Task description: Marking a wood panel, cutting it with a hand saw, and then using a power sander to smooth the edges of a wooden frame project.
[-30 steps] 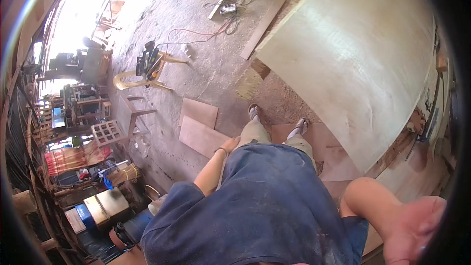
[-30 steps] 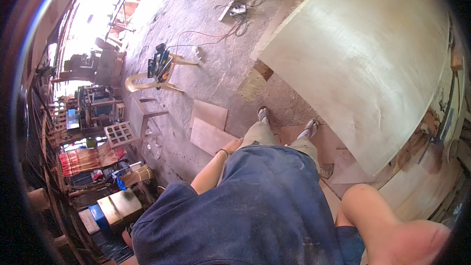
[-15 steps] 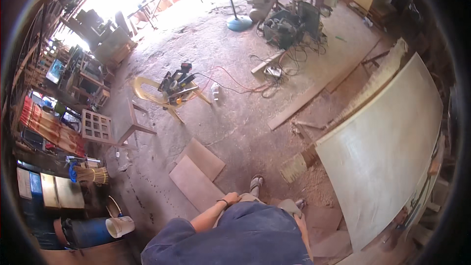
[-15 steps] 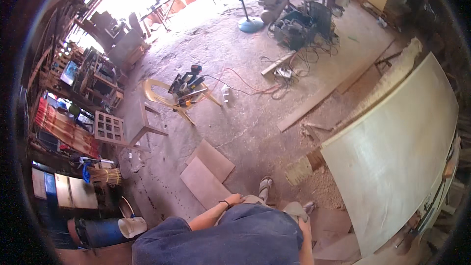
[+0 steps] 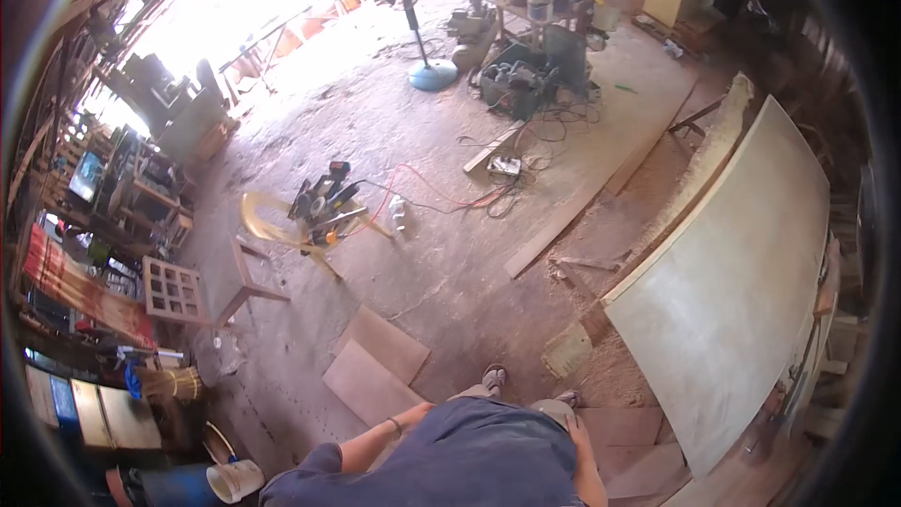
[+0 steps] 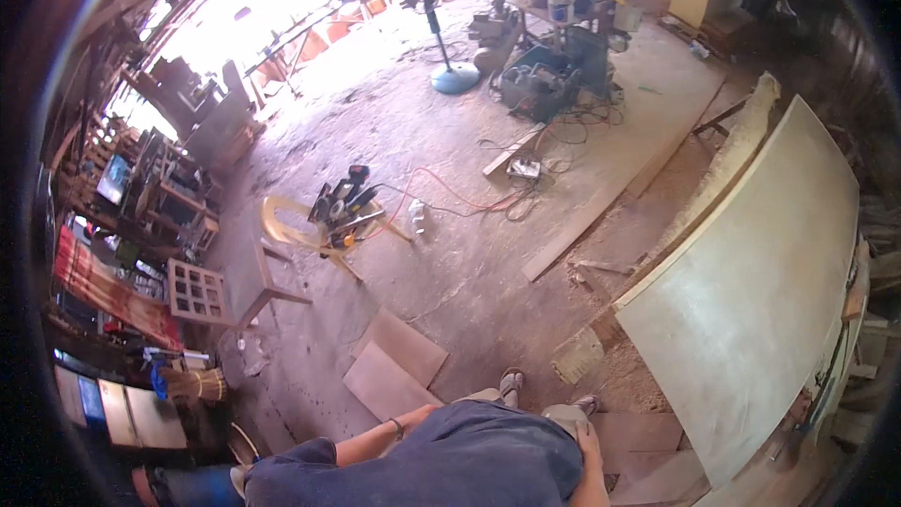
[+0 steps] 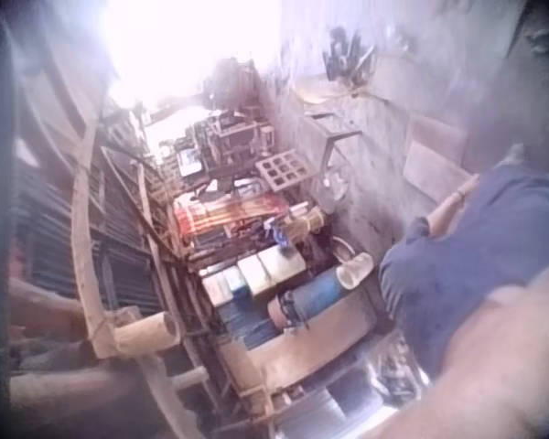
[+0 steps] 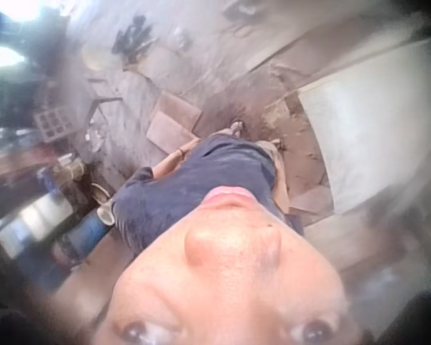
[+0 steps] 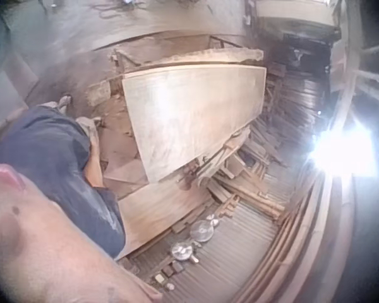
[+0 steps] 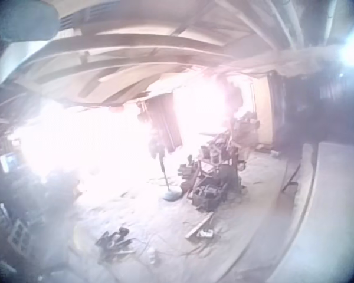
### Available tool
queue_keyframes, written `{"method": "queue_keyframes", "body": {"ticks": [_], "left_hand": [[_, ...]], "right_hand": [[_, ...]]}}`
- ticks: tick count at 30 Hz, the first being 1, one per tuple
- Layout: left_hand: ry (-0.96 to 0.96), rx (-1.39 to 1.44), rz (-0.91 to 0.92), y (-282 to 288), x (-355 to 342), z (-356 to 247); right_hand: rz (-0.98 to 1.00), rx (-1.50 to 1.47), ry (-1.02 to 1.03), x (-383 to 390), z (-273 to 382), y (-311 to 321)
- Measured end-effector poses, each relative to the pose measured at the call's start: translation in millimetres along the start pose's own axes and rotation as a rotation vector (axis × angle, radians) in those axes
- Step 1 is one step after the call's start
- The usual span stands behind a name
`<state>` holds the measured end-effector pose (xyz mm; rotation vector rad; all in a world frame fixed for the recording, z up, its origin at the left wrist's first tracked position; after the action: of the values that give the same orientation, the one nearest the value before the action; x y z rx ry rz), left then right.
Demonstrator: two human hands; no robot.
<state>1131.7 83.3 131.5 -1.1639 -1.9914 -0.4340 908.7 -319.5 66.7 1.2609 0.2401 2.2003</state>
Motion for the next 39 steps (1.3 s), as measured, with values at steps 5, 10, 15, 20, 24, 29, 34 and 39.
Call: {"method": "queue_keyframes", "body": {"ticks": [5,10,15,20,24,29,34,39], "left_hand": [[0.085,-0.517,-0.43,2,-21,-8],[0.255,-0.689,-0.595,0,-40,-22],[0.153,-0.529,-0.484,-4,-58,-1],[0.099,-0.373,-0.592,-33,-77,-11],[0.143,-0.33,-0.85,-60,-91,-2],[0.046,-0.23,-0.851,-71,-52,-19],[-0.015,-0.126,-0.881,-64,12,-85],[-0.109,0.14,-1.038,-7,37,-154]], "right_hand": [[0.145,0.277,0.013,-39,13,-22],[0.042,0.213,0.132,-53,-2,-25],[0.077,-0.05,0.089,-41,-21,8],[-0.119,-0.244,-0.118,12,-74,56],[-0.15,-0.245,-0.12,18,-94,69],[-0.166,-0.309,-0.095,16,-121,69],[-0.296,-0.463,0.092,33,-155,74],[-0.338,-0.31,0.042,19,-108,116]]}}
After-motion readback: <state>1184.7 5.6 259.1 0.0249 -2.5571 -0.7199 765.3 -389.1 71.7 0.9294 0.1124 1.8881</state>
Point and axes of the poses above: each hand's wrist, its own x-axis away from the middle knuckle, its own y-axis out of the back of the hand, z = x × y, the point moved 3 cm from there along -x, towards the middle knuckle, and after that the axes turned 10 degrees about -x, right-handed, at the moved point
